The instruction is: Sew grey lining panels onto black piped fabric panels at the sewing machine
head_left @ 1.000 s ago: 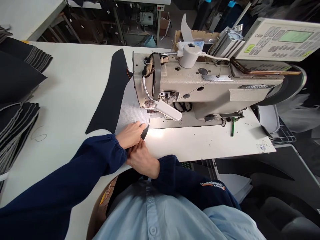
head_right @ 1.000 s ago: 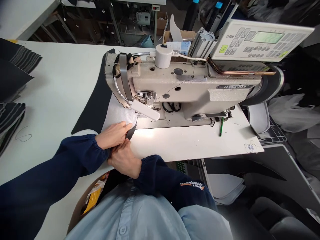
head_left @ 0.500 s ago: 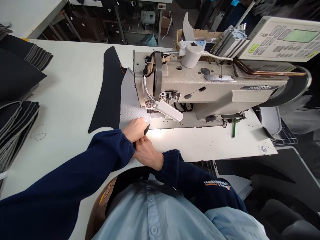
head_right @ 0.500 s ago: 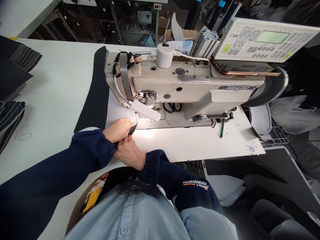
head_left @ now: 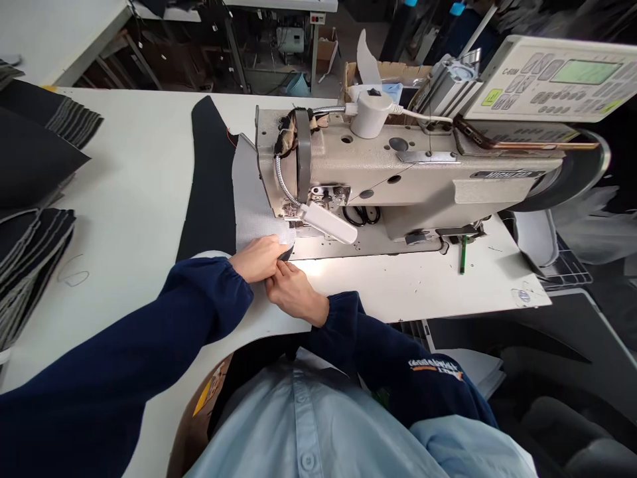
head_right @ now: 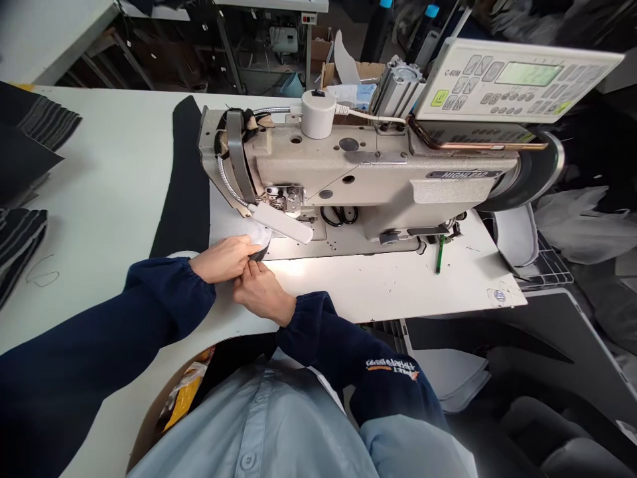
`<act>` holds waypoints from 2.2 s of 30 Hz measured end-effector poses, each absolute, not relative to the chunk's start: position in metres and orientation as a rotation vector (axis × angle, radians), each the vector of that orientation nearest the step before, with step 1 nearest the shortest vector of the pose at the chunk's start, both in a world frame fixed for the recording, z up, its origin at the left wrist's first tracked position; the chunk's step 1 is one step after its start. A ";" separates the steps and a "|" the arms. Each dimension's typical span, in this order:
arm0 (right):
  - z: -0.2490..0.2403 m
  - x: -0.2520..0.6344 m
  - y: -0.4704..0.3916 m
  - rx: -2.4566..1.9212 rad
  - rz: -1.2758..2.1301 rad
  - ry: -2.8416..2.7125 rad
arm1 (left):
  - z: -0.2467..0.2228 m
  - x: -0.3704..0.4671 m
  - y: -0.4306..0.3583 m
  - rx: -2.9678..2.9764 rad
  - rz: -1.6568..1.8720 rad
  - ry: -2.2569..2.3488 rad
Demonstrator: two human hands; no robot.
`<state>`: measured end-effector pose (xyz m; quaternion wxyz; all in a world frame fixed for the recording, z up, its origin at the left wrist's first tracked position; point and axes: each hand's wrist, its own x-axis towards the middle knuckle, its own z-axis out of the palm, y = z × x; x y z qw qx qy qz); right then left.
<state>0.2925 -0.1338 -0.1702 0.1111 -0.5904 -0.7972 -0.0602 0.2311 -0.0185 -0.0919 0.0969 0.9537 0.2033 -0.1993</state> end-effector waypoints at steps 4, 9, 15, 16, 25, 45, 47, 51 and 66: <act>-0.174 0.290 -0.138 -1.684 -0.160 -2.339 | -0.098 0.238 -0.020 2.878 -0.546 0.597; -0.182 0.292 -0.140 -1.670 -0.230 -2.277 | -0.101 0.245 -0.022 2.902 -0.536 0.670; -0.186 0.297 -0.139 -1.728 -0.291 -2.209 | -0.109 0.251 -0.019 2.833 -0.428 0.768; -0.186 0.298 -0.139 -1.749 -0.301 -2.197 | -0.111 0.253 -0.018 2.811 -0.386 0.795; -0.185 0.316 -0.141 -1.820 -0.280 -2.162 | -0.127 0.255 -0.014 2.702 -0.141 0.852; -0.188 0.316 -0.147 -1.889 -0.068 -2.060 | -0.119 0.207 -0.049 2.968 -0.163 0.712; -0.188 0.315 -0.149 -1.897 -0.060 -2.047 | -0.123 0.206 -0.048 3.035 -0.123 0.694; -0.187 0.316 -0.153 -1.905 -0.042 -2.013 | -0.128 0.207 -0.048 3.109 -0.135 0.677; -0.176 0.327 -0.156 -1.901 -0.164 -1.929 | -0.152 0.200 -0.046 3.170 -0.128 0.482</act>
